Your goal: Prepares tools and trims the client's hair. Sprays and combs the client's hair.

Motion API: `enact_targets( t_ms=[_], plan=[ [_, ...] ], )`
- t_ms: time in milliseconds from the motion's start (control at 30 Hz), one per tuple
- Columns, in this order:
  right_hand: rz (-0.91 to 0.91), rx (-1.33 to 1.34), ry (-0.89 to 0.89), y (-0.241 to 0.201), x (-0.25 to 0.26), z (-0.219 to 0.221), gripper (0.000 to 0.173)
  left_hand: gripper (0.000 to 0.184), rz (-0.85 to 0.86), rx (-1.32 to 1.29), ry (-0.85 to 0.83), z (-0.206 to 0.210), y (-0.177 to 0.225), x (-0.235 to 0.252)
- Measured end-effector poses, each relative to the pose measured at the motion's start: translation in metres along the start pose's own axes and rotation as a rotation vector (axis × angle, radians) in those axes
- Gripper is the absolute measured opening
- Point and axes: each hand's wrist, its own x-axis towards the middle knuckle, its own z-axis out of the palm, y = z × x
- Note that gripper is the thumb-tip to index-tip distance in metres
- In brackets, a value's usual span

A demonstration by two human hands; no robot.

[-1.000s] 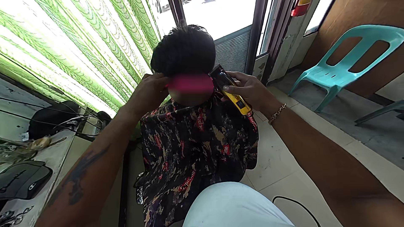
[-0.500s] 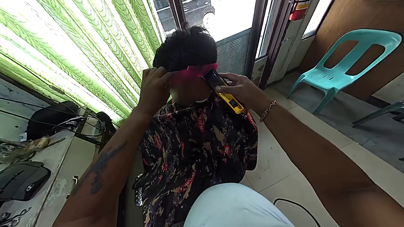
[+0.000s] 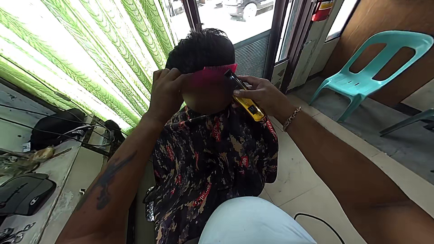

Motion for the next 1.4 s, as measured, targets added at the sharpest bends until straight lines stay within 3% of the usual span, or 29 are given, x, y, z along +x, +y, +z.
enact_targets(
  t_ms=[200,267,333,400,733,967,1200,1267,1400],
  plan=[
    [-0.165,-0.074,-0.075,-0.031,0.005,0.015,0.054,0.024,-0.021,-0.01,0.114,0.005,0.0,-0.004],
    [-0.189,-0.119,-0.053,-0.028,0.0,0.013,0.057,0.025,-0.063,-0.093,0.021,0.009,-0.002,-0.016],
    [-0.135,-0.167,-0.003,-0.022,-0.009,0.003,0.057,0.025,-0.112,-0.238,-0.182,0.014,-0.013,-0.029],
    [-0.081,-0.185,0.03,-0.011,-0.015,-0.007,0.057,0.025,-0.126,-0.318,-0.25,0.015,-0.023,-0.036],
    [0.014,-0.258,0.071,-0.006,-0.01,0.003,0.057,0.024,-0.099,-0.224,0.04,0.023,-0.016,-0.03],
    [0.02,-0.317,0.058,-0.015,-0.004,0.015,0.055,0.023,-0.076,-0.175,0.072,0.026,-0.018,-0.027],
    [-0.087,-0.482,0.038,-0.032,-0.001,0.034,0.059,0.023,-0.075,-0.179,0.132,0.029,-0.014,-0.028],
    [-0.126,-0.52,0.069,-0.035,-0.005,0.034,0.061,0.024,-0.12,-0.284,0.057,0.034,-0.016,-0.036],
    [-0.127,-0.538,0.132,-0.041,-0.016,0.015,0.061,0.029,-0.283,-0.586,-0.291,0.032,-0.028,-0.043]
  ],
)
